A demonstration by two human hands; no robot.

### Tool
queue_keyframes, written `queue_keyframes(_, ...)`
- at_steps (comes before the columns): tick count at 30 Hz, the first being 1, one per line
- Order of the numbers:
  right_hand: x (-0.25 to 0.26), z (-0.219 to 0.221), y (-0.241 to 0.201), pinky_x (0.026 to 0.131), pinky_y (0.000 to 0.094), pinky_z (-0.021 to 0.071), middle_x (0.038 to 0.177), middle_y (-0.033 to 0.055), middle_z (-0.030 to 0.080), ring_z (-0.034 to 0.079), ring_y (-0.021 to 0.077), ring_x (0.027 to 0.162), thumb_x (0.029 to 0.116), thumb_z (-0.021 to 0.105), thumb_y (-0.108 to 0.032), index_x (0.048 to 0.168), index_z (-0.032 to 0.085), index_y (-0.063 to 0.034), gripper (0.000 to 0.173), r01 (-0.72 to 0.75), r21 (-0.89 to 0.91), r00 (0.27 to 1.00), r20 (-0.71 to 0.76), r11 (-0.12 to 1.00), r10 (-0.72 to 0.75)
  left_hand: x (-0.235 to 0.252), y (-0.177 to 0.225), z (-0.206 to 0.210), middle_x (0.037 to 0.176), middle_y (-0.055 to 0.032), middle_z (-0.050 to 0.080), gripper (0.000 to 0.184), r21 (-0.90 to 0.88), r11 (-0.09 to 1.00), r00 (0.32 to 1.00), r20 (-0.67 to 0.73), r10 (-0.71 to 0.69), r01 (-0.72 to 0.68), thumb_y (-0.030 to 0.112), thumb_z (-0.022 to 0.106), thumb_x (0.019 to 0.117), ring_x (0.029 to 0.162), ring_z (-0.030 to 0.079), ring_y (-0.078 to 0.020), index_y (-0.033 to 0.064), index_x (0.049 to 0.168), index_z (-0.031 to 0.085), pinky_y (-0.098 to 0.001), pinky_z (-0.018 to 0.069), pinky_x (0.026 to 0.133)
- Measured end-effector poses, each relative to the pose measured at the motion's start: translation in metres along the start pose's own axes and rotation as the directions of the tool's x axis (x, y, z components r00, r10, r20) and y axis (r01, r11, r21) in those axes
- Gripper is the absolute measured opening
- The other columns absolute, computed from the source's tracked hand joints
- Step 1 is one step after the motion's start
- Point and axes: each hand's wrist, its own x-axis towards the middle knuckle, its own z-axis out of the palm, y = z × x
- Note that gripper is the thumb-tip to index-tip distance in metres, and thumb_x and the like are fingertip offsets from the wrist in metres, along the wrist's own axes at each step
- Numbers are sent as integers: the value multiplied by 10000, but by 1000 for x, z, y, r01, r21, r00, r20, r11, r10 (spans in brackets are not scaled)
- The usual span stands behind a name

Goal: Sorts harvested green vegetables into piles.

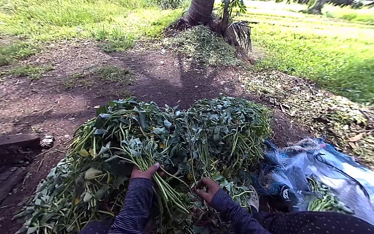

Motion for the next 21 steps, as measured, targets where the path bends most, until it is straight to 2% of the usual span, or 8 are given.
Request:
queue_keyframes(2, 10, -19, -21, 990, 468, 514, 1372, 214, 583, 627, 300, 1167, 1074, 464, -233, 1367, 583, 12, 399, -15, 139, 998, -59, 990, 23, 0, 0, 0, 891, -213, 713, 603, 13, 1000, 1000, 10, -4, 4, -115, 700, 892, 680, 746, -285, -35, 1389, 368, -382, 631, 547)
queue_keyframes(4, 17, -17, -45, 991, 433, 525, 1398, 192, 586, 637, 261, 1178, 1071, 487, -244, 1392, 576, 2, 415, 80, 166, 996, -58, 983, -72, 1, -2, 1, 901, -209, 715, 610, 17, 1000, 1000, 20, -8, 7, -111, 705, 891, 689, 746, -281, -33, 1393, 366, -384, 631, 551)
queue_keyframes(6, 22, -7, -66, 1055, 414, 503, 1314, 204, 646, 649, 259, 1185, 1035, 604, -196, 1317, 613, 51, 374, 168, 118, 986, -15, 979, -168, 2, -3, 2, 901, -206, 715, 613, 9, 1000, 1000, 24, -2, 2, -116, 707, 885, 695, 748, -282, -34, 1390, 370, -388, 632, 547)
queue_keyframes(10, 25, 10, -64, 958, 417, 532, 1072, 235, 694, 681, 282, 991, 1037, 577, -124, 1117, 677, 103, 261, 276, 90, 961, -24, 957, -275, 2, 2, 2, 902, -206, 708, 584, -24, 999, 998, -57, 23, -24, -105, 695, 900, 684, 743, -276, -39, 1387, 379, -385, 632, 548)
queue_keyframes(13, 23, 6, -46, 895, 470, 549, 1068, 245, 676, 684, 315, 914, 1099, 449, -175, 1210, 618, 96, 338, 77, 106, 995, 54, 991, -83, 4, 13, -5, 906, -193, 708, 557, -13, 998, 990, -129, 61, -63, -78, 698, 913, 683, 741, -249, -53, 1381, 396, -362, 634, 573)
queue_keyframes(16, 50, -8, -11, 1058, 505, 469, 1263, 275, 635, 635, 373, 1168, 1130, 347, -277, 1268, 615, 93, 477, -145, 26, 987, -64, 989, 146, 10, 11, -8, 907, -197, 715, 570, 23, 998, 993, -103, 53, -51, -72, 690, 922, 689, 747, -263, -33, 1400, 382, -369, 634, 562)
queue_keyframes(18, 74, -7, 7, 1146, 513, 404, 1397, 269, 571, 542, 381, 1337, 1108, 415, -322, 1334, 605, 51, 476, -259, -126, 962, -119, 958, 245, 12, 5, -7, 948, -217, 714, 628, 71, 997, 995, -90, 47, -41, -73, 690, 920, 689, 746, -278, -17, 1445, 350, -383, 632, 570)
queue_keyframes(21, 98, 8, 10, 1160, 569, 386, 1529, 253, 461, 470, 396, 1414, 1036, 570, -399, 1419, 576, -21, 538, -402, -320, 907, -9, 858, 421, 16, -2, -3, 1072, -244, 679, 716, 178, 983, 994, -93, 60, -43, -57, 713, 912, 730, 741, -281, 2, 1501, 311, -404, 636, 628)
